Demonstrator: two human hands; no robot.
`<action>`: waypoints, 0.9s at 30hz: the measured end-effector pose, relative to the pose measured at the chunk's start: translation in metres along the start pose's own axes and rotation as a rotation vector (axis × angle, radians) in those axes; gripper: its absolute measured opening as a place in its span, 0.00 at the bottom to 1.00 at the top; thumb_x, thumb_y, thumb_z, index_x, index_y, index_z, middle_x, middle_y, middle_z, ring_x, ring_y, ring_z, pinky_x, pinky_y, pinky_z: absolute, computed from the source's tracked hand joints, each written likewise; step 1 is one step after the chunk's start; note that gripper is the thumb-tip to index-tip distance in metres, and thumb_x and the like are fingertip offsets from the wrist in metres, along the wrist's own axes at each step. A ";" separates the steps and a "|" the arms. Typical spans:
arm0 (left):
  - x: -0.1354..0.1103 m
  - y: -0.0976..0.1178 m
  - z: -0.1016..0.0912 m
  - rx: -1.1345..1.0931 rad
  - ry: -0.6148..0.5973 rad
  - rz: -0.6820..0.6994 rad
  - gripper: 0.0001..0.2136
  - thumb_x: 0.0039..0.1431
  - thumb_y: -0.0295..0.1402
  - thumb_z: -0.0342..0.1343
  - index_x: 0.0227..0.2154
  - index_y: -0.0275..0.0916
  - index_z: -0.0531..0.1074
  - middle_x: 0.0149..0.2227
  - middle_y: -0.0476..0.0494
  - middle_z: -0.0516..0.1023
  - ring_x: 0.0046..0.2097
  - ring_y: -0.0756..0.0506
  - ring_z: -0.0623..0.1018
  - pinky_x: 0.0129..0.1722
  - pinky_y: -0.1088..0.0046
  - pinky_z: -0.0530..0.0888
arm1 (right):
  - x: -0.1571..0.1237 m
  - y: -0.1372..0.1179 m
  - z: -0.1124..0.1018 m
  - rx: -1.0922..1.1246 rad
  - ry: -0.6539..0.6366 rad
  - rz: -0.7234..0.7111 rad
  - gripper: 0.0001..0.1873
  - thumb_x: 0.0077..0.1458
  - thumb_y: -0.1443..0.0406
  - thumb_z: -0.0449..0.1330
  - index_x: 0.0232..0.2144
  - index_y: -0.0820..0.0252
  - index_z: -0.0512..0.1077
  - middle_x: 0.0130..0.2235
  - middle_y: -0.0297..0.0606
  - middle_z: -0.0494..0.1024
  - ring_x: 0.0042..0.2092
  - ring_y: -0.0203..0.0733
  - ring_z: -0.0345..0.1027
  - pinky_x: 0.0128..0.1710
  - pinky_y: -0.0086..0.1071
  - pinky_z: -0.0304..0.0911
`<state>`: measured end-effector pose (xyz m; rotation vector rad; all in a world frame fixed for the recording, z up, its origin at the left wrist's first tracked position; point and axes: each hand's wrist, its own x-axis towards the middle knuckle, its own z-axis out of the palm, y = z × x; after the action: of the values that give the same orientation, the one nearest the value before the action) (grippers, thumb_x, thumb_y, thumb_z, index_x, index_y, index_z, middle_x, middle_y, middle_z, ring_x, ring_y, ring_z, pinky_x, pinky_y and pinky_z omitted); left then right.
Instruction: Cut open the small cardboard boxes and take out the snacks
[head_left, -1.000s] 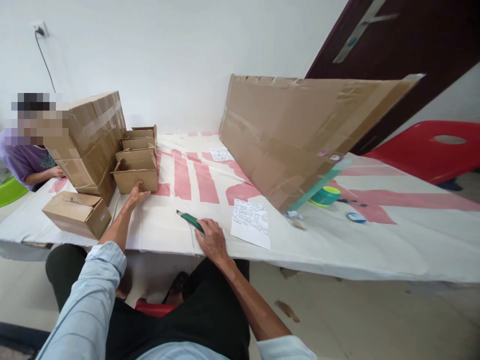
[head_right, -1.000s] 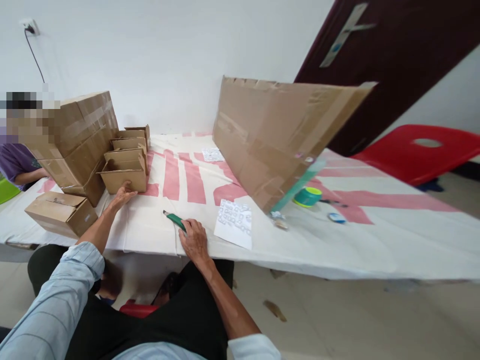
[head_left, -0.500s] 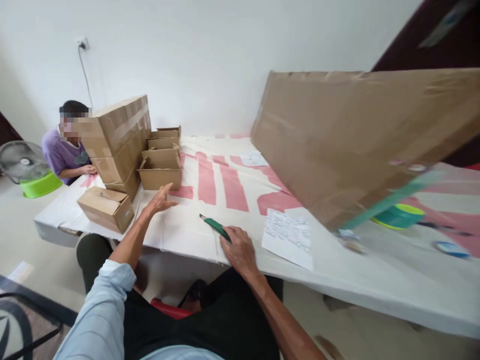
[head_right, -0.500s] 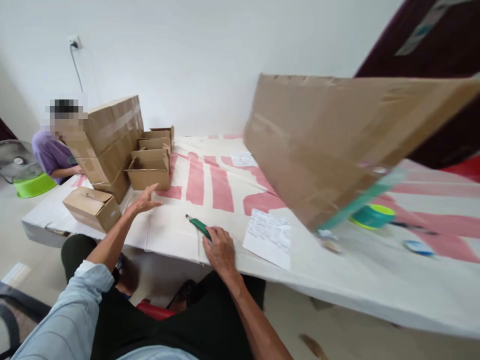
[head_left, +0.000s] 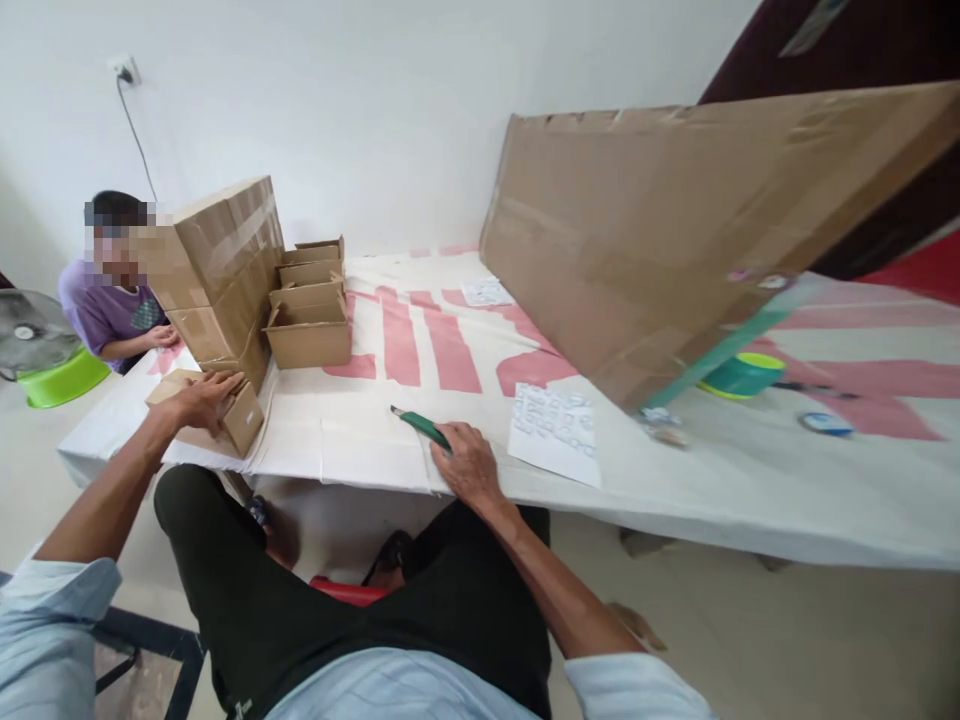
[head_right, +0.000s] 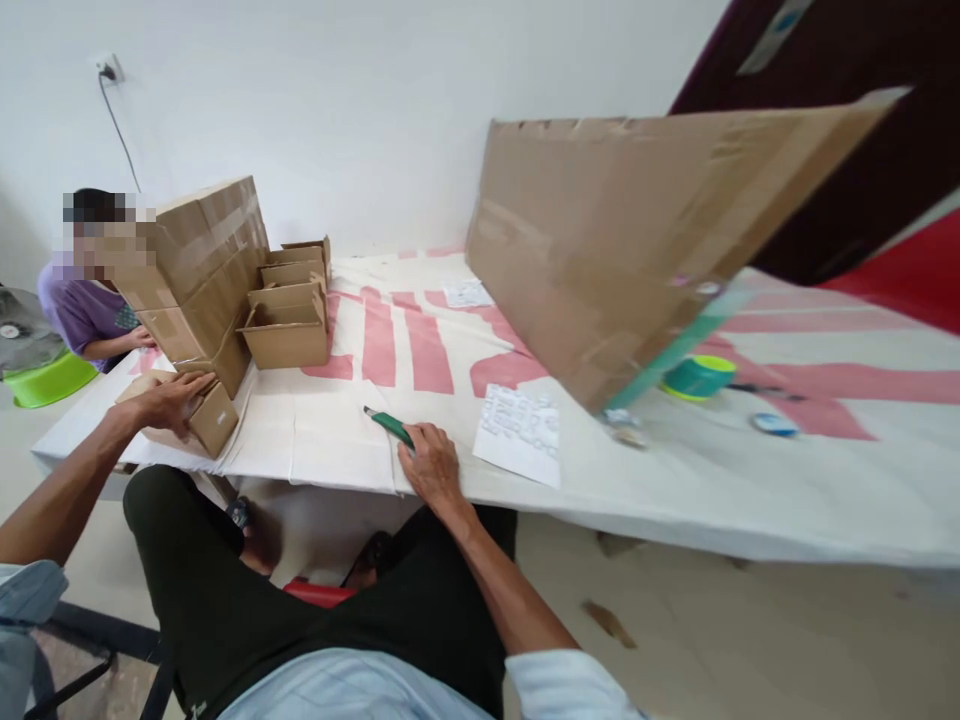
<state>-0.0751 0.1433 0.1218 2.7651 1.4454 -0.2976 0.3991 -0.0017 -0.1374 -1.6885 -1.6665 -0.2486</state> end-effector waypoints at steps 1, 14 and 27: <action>0.002 -0.002 0.000 0.025 -0.009 -0.010 0.60 0.34 0.37 0.77 0.74 0.44 0.57 0.73 0.23 0.63 0.72 0.19 0.64 0.66 0.37 0.67 | 0.001 0.000 0.000 -0.001 -0.010 0.006 0.14 0.62 0.67 0.59 0.49 0.59 0.77 0.48 0.47 0.80 0.48 0.53 0.69 0.49 0.42 0.63; 0.045 0.177 0.006 -0.060 0.213 0.220 0.46 0.50 0.50 0.74 0.70 0.42 0.63 0.64 0.28 0.72 0.63 0.26 0.72 0.62 0.45 0.65 | 0.001 0.000 -0.002 0.009 -0.027 0.051 0.16 0.62 0.67 0.58 0.51 0.59 0.77 0.49 0.47 0.80 0.48 0.53 0.69 0.49 0.43 0.63; 0.007 0.116 0.044 -1.014 0.334 0.091 0.64 0.46 0.56 0.75 0.79 0.47 0.42 0.79 0.26 0.51 0.79 0.26 0.52 0.71 0.41 0.63 | -0.003 0.003 -0.001 0.063 -0.022 0.066 0.16 0.64 0.66 0.55 0.50 0.59 0.77 0.46 0.47 0.81 0.47 0.52 0.70 0.50 0.43 0.65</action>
<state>0.0159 0.0784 0.0682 2.0412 1.0432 0.7260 0.4017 -0.0040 -0.1393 -1.7013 -1.6149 -0.1448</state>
